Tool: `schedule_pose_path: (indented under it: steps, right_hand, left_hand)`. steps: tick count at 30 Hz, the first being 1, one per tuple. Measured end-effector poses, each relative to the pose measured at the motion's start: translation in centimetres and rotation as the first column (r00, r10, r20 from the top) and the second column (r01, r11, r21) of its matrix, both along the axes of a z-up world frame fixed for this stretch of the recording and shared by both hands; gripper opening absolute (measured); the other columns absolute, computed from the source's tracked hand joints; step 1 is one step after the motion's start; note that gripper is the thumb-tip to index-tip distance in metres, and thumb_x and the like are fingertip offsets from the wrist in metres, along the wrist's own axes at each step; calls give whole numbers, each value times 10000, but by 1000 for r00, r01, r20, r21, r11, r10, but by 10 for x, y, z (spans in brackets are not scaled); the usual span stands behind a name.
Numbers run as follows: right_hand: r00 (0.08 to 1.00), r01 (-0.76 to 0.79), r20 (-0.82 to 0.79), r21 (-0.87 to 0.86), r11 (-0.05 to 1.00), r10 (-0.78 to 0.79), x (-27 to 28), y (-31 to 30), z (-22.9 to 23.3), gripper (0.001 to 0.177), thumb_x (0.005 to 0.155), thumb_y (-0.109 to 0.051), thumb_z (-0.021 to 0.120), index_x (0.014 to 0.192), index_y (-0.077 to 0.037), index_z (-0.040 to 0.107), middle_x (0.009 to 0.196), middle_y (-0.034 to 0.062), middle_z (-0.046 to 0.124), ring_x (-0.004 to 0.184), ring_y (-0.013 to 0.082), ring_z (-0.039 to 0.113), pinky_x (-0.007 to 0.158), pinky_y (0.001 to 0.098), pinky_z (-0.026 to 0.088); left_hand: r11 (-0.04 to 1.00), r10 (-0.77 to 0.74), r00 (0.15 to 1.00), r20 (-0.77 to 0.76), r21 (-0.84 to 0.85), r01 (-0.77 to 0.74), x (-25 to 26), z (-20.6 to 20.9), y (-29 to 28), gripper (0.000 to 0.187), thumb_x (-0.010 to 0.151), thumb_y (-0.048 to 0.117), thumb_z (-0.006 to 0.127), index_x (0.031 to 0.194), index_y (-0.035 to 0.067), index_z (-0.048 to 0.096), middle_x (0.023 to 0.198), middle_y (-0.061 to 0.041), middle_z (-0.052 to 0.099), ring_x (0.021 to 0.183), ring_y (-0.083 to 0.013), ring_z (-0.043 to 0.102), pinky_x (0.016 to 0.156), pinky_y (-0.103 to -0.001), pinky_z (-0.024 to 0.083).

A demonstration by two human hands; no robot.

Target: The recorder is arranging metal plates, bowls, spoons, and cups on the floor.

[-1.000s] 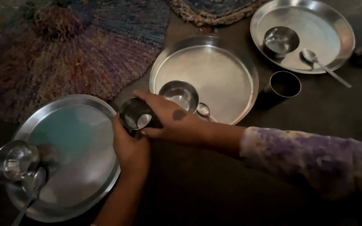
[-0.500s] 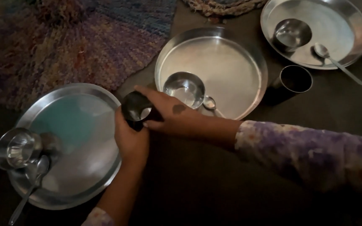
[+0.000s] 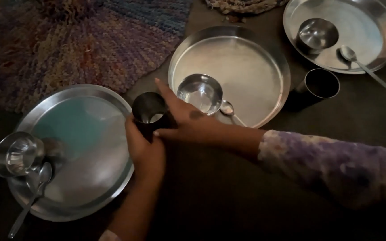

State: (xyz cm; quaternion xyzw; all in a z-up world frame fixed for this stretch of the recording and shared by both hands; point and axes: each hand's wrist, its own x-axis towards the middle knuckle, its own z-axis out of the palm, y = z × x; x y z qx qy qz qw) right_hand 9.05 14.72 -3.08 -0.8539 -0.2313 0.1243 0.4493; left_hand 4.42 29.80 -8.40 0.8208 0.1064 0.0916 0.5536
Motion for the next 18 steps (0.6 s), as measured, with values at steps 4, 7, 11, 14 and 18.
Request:
schedule_pose_path:
  steps: [4,7,11,14,18]
  right_hand:
    - [999,0,-42,50,999,2,-4,0,-6,1145,849,-256,808,1618,-62,-17,1585,337,332,1442,413,440,1219,454,338]
    - [998,-3,-69,66,998,7,-7,1,-8,1113,852,-274,787,1630,-65,19,1570,313,397,1447,394,474,1225,446,359]
    - [998,3,-70,26,1000,-1,-6,5,-7,1064,875,-285,788,1624,-76,63,1579,317,366,1445,410,436,1200,459,341]
    - [991,14,-132,9,1000,-13,-7,10,-2,1048,873,-300,778,1625,-88,79,1558,298,404,1437,394,450,1191,450,351]
    - [983,19,-184,25,1000,-14,-9,14,2,1049,856,-312,749,1635,-94,80,1539,271,453,1415,361,504,1188,423,394]
  left_hand:
    - [992,20,1000,-3,123,-20,-4,-9,3,706,892,3,665,1519,45,344,1471,-246,489,1350,-367,523,1119,-432,418]
    - [998,-6,998,-66,65,10,-6,6,1,695,894,2,631,1526,57,348,1438,-214,541,1348,-343,543,1120,-431,413]
    - [1000,6,993,-116,7,-5,-7,21,1,694,899,10,621,1532,56,340,1428,-212,533,1340,-340,540,1107,-433,416]
    - [1000,6,996,-89,-18,-8,-8,20,4,694,889,-3,616,1526,49,345,1423,-208,540,1330,-333,563,1111,-428,434]
    - [995,-1,999,-43,95,5,-8,11,12,701,878,-11,649,1516,48,366,1444,-207,534,1356,-344,540,1124,-440,418]
